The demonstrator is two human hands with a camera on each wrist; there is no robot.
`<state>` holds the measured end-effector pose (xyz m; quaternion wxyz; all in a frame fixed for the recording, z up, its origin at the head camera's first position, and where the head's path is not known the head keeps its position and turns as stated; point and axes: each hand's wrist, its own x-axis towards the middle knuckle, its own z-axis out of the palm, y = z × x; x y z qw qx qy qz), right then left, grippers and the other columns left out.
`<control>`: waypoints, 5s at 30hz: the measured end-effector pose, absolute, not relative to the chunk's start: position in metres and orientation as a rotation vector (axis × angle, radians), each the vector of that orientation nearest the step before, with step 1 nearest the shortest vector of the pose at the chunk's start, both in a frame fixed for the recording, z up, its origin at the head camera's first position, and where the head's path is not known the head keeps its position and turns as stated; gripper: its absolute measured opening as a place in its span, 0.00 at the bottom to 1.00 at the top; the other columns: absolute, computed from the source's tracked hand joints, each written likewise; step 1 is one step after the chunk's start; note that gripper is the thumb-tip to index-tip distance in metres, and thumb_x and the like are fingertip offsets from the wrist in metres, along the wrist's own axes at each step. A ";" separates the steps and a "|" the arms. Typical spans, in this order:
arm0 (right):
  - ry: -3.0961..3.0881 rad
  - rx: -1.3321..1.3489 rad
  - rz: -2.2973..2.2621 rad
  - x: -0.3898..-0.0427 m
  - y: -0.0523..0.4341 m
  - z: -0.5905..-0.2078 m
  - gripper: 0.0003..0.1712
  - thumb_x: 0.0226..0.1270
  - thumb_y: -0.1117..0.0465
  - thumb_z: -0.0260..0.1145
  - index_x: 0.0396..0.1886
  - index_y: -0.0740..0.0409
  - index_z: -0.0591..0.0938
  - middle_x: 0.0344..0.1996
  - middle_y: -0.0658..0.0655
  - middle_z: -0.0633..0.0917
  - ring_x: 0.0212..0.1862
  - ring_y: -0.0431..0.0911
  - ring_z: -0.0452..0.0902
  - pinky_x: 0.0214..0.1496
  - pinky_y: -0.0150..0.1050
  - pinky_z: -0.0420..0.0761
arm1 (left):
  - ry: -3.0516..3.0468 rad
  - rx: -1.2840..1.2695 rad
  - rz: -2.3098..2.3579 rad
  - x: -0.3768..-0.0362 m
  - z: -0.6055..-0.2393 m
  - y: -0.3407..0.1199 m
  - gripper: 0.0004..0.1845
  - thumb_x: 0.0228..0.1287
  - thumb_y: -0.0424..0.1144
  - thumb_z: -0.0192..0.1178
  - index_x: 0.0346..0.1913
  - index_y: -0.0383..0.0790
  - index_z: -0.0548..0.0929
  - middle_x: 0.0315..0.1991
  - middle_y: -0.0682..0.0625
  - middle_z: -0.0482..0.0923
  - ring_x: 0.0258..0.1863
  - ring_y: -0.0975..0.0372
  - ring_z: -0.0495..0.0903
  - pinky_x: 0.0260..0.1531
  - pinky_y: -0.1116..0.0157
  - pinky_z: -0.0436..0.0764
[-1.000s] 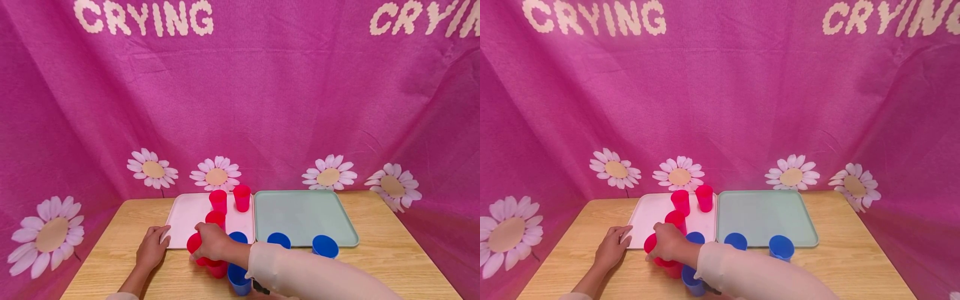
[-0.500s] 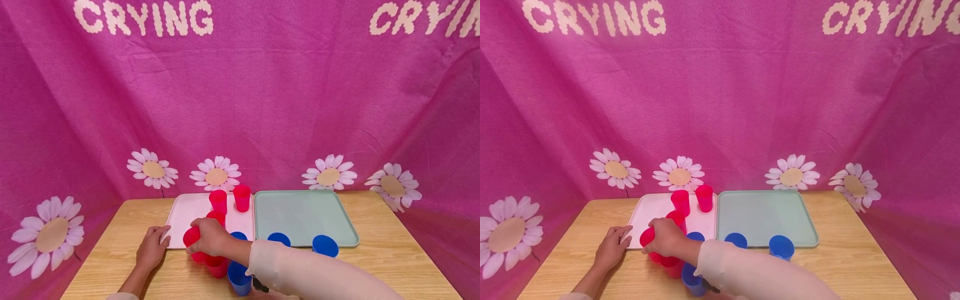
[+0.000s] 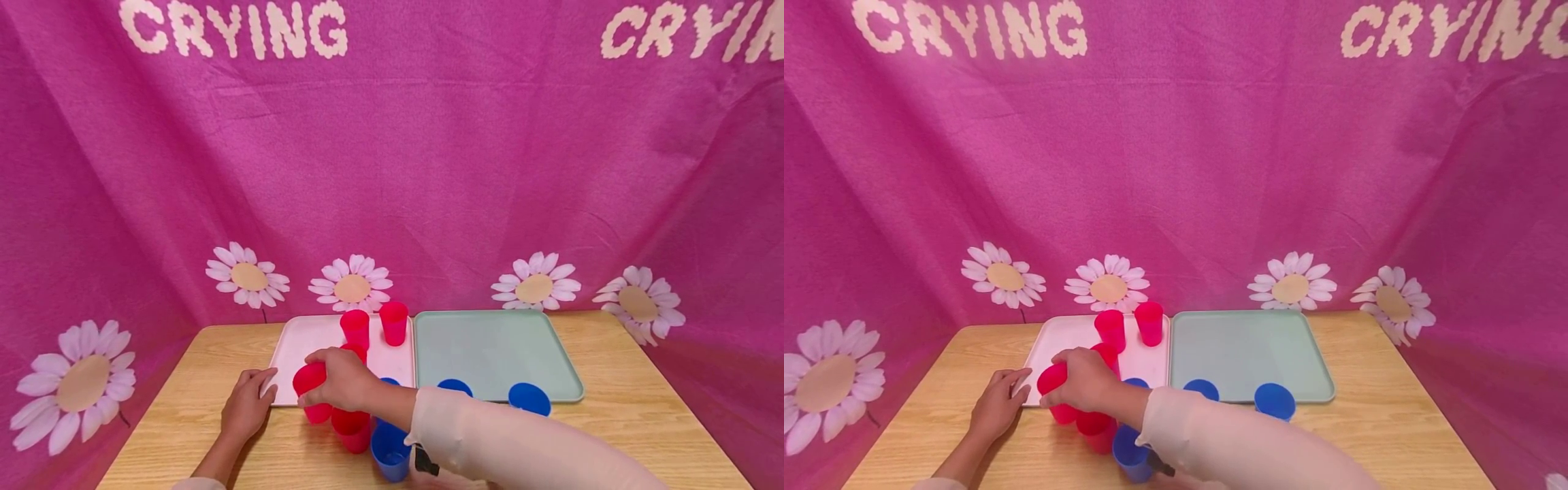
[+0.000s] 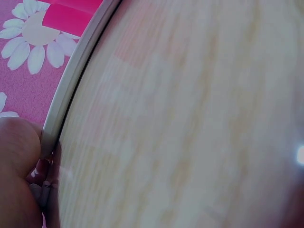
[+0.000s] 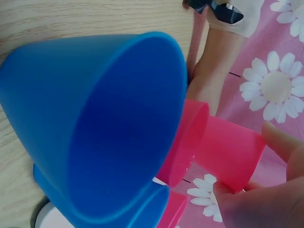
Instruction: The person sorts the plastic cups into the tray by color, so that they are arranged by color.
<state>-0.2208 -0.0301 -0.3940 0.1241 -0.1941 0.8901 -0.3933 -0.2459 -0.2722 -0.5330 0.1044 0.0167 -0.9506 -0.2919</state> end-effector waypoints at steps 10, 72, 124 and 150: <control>2.522 -0.527 -1.340 -0.227 -0.015 -0.385 0.40 0.51 0.59 0.84 0.66 0.51 0.80 0.52 0.54 0.84 0.53 0.49 0.79 0.39 0.39 0.87 | -2.813 0.066 -0.860 -0.245 -0.533 -0.273 0.21 0.72 0.36 0.61 0.65 0.35 0.81 0.57 0.37 0.74 0.58 0.41 0.78 0.54 0.41 0.76; 2.424 -0.274 -1.690 -0.275 0.084 -0.386 0.39 0.57 0.65 0.79 0.71 0.56 0.77 0.58 0.60 0.83 0.57 0.55 0.80 0.54 0.48 0.86 | -2.820 0.046 -0.885 -0.245 -0.530 -0.273 0.22 0.73 0.37 0.61 0.66 0.34 0.79 0.59 0.36 0.73 0.59 0.42 0.77 0.55 0.41 0.75; 2.445 -0.260 -1.468 -0.313 0.095 -0.434 0.37 0.53 0.67 0.81 0.64 0.62 0.78 0.64 0.64 0.76 0.67 0.60 0.71 0.54 0.47 0.85 | -2.818 0.086 -0.858 -0.245 -0.529 -0.272 0.21 0.72 0.37 0.62 0.65 0.37 0.81 0.57 0.38 0.75 0.56 0.43 0.79 0.50 0.42 0.77; 2.488 -0.286 -1.410 -0.308 0.095 -0.436 0.38 0.52 0.66 0.82 0.64 0.62 0.76 0.62 0.63 0.77 0.66 0.59 0.72 0.53 0.47 0.86 | -2.794 0.048 -0.843 -0.246 -0.533 -0.274 0.20 0.72 0.37 0.62 0.64 0.38 0.82 0.58 0.38 0.75 0.57 0.43 0.79 0.49 0.42 0.78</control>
